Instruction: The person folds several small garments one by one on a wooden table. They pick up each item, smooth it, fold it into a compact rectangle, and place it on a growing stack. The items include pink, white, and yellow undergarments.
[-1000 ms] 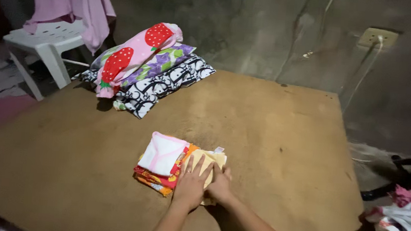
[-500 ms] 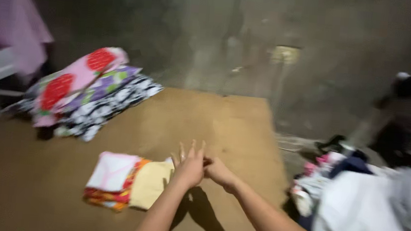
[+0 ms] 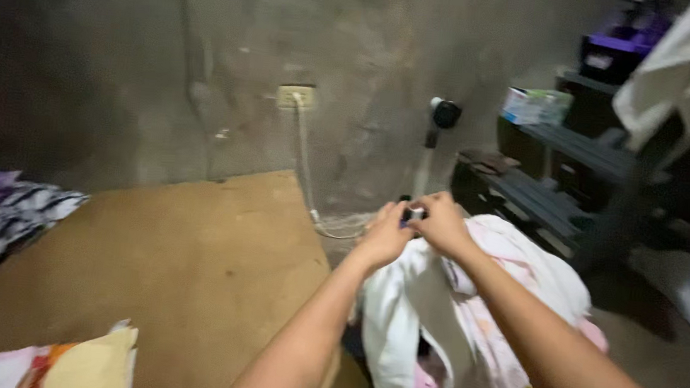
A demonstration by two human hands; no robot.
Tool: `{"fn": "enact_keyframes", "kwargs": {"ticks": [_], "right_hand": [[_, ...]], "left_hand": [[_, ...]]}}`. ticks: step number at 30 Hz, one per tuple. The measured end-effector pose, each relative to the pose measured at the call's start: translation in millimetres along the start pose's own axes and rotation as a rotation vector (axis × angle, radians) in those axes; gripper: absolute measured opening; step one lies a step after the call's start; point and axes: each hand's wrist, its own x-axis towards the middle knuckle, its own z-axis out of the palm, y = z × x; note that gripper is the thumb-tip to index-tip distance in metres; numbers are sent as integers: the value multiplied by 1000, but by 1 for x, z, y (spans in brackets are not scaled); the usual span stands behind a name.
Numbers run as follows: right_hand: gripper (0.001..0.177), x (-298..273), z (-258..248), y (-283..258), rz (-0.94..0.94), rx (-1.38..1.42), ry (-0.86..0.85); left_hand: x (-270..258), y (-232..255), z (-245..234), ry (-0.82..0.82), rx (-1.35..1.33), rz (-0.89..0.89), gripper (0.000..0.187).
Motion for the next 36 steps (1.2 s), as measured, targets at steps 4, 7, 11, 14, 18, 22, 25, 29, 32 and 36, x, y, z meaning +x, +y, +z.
{"fn": "enact_keyframes", "kwargs": {"ticks": [4,7,11,14,18,22,25,29,32,36], "right_hand": [[48,-35,-46,57,299,-284,-147],[51,-64,-60,62,399,-270,-300],[61,-81,-63,45,553,-276,-227],[75,-84,-62,46,548,-470,-29],[66,-80,-50,89,815,-338,-208],[47,-71,-45,158,782,-187,-151],[32,-80,-42,189,769,-92,-63],[19,-81,-49,196,687,-76,64],[24,-58,-68,191,678,60,139],[15,-26,-101,157,766,517,38]], "left_hand": [[28,29,68,-88,-162,8,70],[29,36,102,-167,-134,-230,85],[19,39,132,-151,-45,-402,84],[7,41,136,-138,104,-284,86],[-9,50,124,-149,211,-244,85],[-18,63,107,-136,271,-119,91],[-25,69,100,-159,275,-94,91],[-28,70,100,-196,230,-141,86],[-11,62,109,-264,274,-49,74],[19,45,127,-312,207,-139,71]]}}
